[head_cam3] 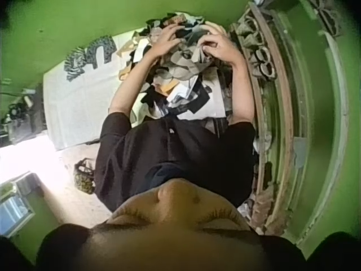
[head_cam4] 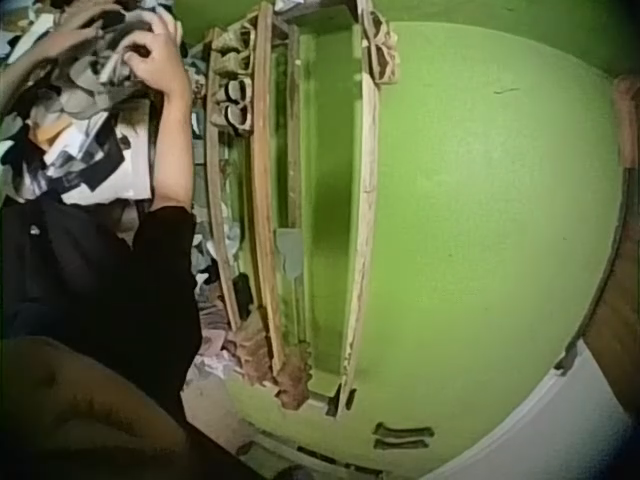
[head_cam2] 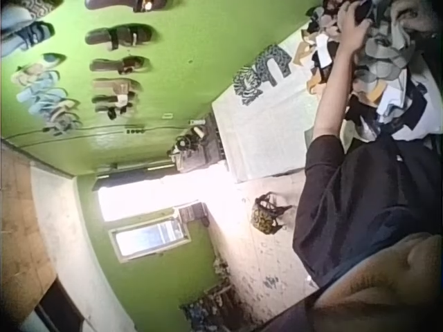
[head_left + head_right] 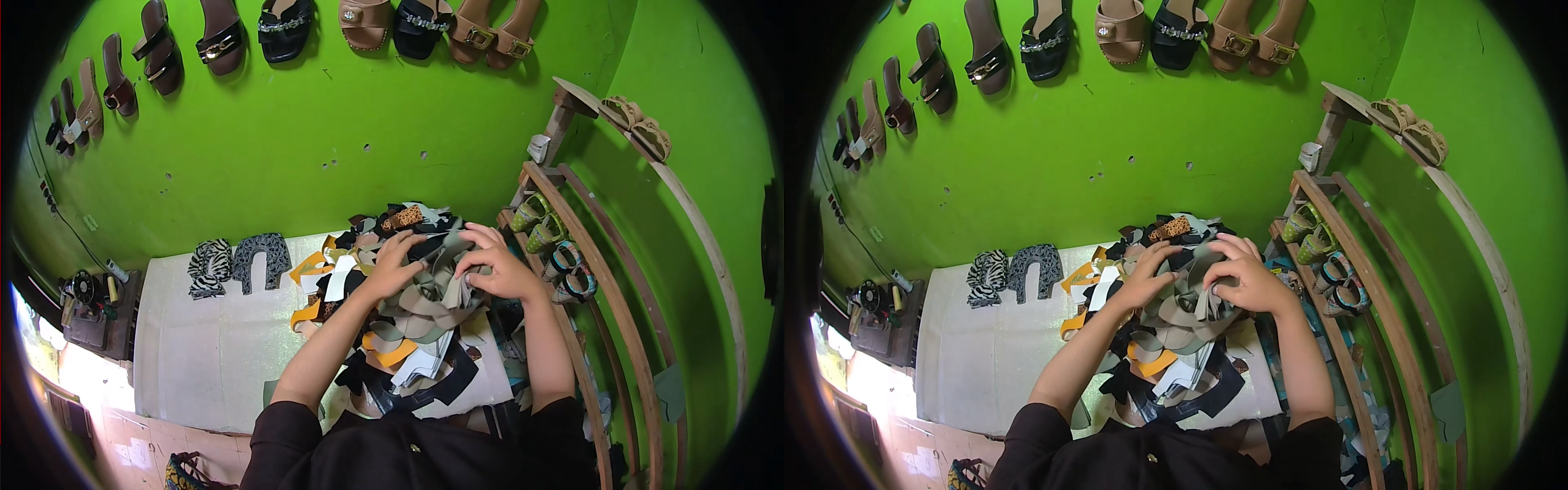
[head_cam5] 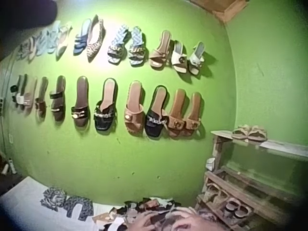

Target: Sorting and arranging leather shoe upper components on a table in a workshop.

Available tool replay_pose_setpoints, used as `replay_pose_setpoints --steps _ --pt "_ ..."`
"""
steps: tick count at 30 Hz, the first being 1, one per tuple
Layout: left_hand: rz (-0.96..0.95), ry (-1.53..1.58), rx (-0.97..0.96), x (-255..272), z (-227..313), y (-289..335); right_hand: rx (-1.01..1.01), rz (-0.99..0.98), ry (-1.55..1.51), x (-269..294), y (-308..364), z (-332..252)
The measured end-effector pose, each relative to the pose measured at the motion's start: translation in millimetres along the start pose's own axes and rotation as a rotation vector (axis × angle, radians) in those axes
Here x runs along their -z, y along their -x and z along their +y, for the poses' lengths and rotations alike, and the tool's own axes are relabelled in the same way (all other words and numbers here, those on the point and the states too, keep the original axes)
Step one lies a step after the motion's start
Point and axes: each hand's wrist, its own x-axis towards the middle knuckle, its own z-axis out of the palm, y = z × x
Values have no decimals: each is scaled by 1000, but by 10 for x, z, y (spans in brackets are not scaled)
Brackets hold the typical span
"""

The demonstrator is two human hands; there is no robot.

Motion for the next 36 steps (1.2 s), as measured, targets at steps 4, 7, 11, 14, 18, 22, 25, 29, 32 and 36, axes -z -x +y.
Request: replay_pose_setpoints --steps 4,7,11,14,18,22,25,29,32,36 --pt "-198 554 -73 235 353 -5 100 -216 -278 138 -226 -205" --pt "-283 492 -74 419 397 -24 39 -300 -243 130 -401 -473" --pt "-233 685 -83 615 350 182 -5 -190 -123 -127 -573 -568" --pt "-264 984 -83 812 458 569 -121 -85 -366 -327 -593 -589" --pt "-237 801 118 1062 320 1285 -181 -92 -264 -746 -651 -863" --pt "-111 602 181 1158 165 1953 -147 -164 -462 -1364 -709 -1104" --pt "-96 1002 464 1227 -70 2524 -292 -351 -854 -1926 -678 -1277" --pt "10 1598 414 1039 -463 3312 -452 -397 -1106 -2793 -343 -1337" --pt "260 2116 272 936 -419 3748 -616 -537 -1136 -3049 -145 -1472" --pt "381 1842 494 933 -434 4163 -824 -487 -1159 -3341 119 -1488"
